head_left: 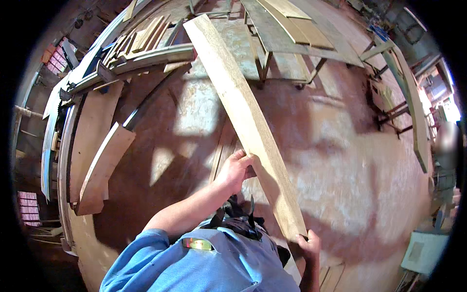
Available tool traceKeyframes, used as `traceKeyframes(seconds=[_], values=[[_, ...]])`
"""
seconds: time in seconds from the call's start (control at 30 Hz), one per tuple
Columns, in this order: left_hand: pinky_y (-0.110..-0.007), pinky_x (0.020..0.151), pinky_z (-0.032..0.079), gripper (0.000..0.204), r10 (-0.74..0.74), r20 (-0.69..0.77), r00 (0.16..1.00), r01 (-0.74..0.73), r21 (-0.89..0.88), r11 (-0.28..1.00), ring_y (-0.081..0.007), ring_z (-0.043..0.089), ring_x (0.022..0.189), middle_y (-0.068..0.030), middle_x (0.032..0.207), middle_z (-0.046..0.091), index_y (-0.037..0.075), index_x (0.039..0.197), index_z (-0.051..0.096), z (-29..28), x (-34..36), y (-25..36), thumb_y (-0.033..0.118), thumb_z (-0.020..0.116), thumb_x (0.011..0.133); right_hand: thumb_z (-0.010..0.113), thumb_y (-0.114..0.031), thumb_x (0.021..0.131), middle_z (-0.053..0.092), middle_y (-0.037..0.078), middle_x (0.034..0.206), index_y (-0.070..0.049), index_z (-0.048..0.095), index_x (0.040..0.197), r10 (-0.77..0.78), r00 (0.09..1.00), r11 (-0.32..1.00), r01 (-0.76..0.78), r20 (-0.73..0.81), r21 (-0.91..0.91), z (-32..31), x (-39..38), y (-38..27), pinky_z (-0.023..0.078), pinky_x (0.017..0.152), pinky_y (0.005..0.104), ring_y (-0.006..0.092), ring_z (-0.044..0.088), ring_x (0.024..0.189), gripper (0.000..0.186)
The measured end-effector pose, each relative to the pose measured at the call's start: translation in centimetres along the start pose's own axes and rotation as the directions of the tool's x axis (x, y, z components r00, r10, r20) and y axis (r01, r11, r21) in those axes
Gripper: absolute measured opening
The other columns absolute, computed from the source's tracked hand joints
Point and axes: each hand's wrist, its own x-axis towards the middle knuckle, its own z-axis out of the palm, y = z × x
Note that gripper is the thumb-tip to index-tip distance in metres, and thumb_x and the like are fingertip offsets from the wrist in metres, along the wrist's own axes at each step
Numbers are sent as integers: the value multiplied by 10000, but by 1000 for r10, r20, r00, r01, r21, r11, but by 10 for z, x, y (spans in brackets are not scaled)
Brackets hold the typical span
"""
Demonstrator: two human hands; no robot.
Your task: The person picks up a long wooden plank, carries it to a table saw, and cuts it into smaller pieces. The person then stacks the cut pieces on a workbench.
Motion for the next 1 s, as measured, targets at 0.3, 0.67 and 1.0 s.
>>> traceKeyframes(seconds=[0.3, 0.67, 1.0], values=[[-396, 847, 487, 241, -49, 11, 999, 49, -16, 999, -208, 596, 958, -66, 1065, 607, 67, 1184, 515, 25, 179, 91, 160, 458, 970, 728, -335, 745, 540, 118, 668, 18, 568, 793, -74, 997, 996, 72, -37, -48, -20, 165, -118, 441, 594, 343, 149, 493, 662, 391], [-393, 841, 460, 292, -53, -14, 998, 53, 2, 999, -217, 576, 995, -80, 1121, 602, 63, 1244, 504, 68, 392, 227, 172, 430, 984, 726, -137, 774, 568, 19, 706, -4, 579, 767, -151, 980, 988, 154, -130, 16, -23, 378, -222, 455, 609, 298, 86, 498, 706, 199], [-389, 788, 528, 260, 25, -178, 984, -10, 83, 996, -241, 627, 902, -94, 1027, 620, 51, 1177, 520, 95, 591, 350, 96, 475, 924, 729, -325, 755, 594, 232, 749, 25, 529, 793, -61, 987, 998, 61, 150, 5, -60, 626, -354, 475, 629, 383, 229, 584, 661, 405]])
